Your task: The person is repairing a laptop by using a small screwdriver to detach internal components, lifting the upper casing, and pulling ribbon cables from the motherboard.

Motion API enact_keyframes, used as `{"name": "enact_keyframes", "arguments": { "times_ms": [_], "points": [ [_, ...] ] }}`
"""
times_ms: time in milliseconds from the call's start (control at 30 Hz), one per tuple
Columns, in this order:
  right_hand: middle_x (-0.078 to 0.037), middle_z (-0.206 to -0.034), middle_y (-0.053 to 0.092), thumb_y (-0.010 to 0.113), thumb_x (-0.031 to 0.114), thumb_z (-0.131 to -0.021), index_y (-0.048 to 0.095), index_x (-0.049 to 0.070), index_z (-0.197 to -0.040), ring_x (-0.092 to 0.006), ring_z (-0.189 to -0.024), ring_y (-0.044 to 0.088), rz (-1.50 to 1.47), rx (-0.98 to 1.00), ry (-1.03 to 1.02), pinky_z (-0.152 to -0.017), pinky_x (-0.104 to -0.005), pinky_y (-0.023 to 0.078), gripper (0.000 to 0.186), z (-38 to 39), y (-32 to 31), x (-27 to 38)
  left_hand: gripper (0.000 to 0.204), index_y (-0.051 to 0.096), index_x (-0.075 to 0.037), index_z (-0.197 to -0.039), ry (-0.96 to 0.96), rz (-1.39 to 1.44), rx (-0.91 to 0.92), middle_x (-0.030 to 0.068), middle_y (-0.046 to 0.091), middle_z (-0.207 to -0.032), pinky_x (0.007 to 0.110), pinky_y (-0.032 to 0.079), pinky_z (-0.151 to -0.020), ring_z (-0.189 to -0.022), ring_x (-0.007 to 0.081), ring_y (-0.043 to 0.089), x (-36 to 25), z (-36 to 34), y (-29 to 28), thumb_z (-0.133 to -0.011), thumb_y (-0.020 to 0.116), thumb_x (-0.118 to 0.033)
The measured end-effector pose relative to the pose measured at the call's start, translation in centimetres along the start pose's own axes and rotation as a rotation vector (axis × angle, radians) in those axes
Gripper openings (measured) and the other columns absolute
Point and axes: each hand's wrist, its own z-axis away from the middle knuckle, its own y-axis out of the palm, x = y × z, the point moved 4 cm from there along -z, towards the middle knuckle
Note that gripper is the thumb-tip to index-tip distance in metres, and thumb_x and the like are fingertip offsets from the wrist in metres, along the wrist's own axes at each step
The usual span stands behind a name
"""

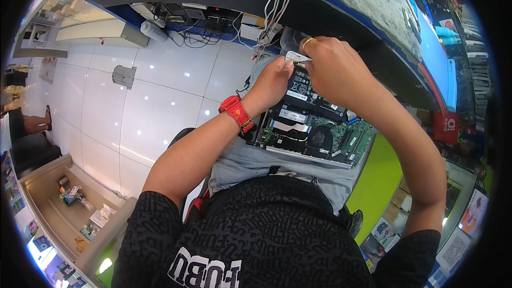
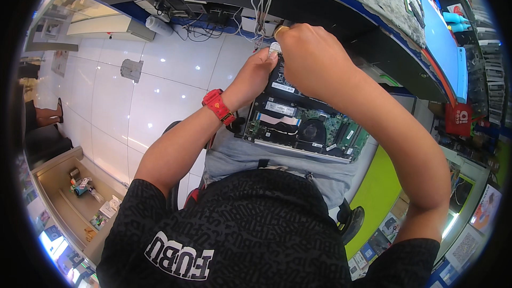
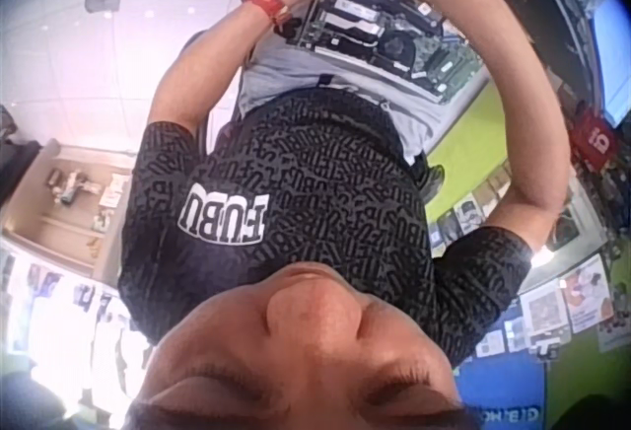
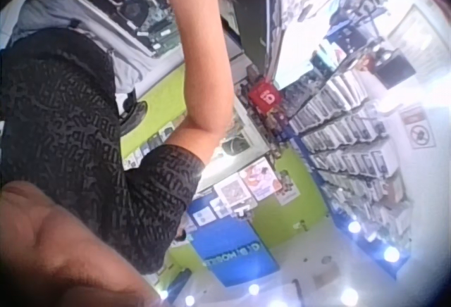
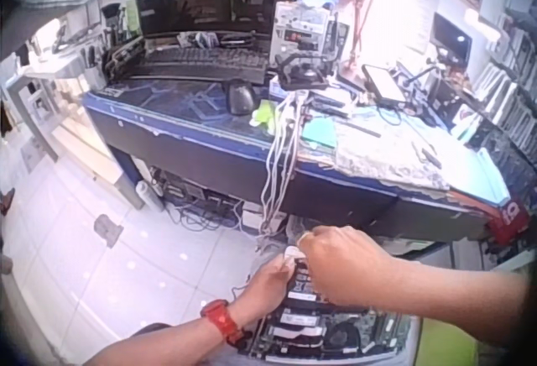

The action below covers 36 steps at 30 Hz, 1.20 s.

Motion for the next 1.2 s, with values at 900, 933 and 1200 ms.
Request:
{"name": "enact_keyframes", "arguments": {
  "times_ms": [900,933,1200],
  "points": [
    [-0.016,-0.095,0.074,0.077,0.003,-0.085,0.078,-0.001,-0.099,-0.0337,-0.085,0.074,-0.381,-0.438,0.136,-0.078,-0.0407,0.058,0.015,5.1,-2.2,-4.2,0.032,0.061,0.001,-0.108,-0.036,0.015,-0.011,0.0092,0.067,-0.098,0.035,0.047,-0.088,-0.09,0.0158,0.057,1.0,0.1,0.0,-0.114,0.043,-0.024],
    [-0.016,-0.095,0.074,0.078,0.003,-0.085,0.078,-0.001,-0.1,-0.0328,-0.086,0.074,-0.378,-0.505,0.143,-0.079,-0.0399,0.058,0.016,5.1,-3.3,-4.9,0.032,0.061,0.002,-0.11,-0.047,0.034,-0.003,0.0094,0.067,-0.099,0.035,0.047,-0.089,-0.091,0.0159,0.058,0.9,0.1,0.1,-0.114,0.042,-0.024],
    [-0.02,-0.101,0.075,0.071,0.02,-0.096,0.075,0.005,-0.118,-0.0356,-0.093,0.073,-0.039,-0.688,0.296,-0.087,-0.0412,0.055,0.028,-0.3,-7.4,-15.2,0.033,0.061,0.003,-0.12,-0.104,0.149,0.026,0.0094,0.071,-0.113,0.033,0.048,-0.098,-0.103,0.0149,0.062,-0.4,0.4,0.6,-0.115,0.041,-0.023]
  ]
}}
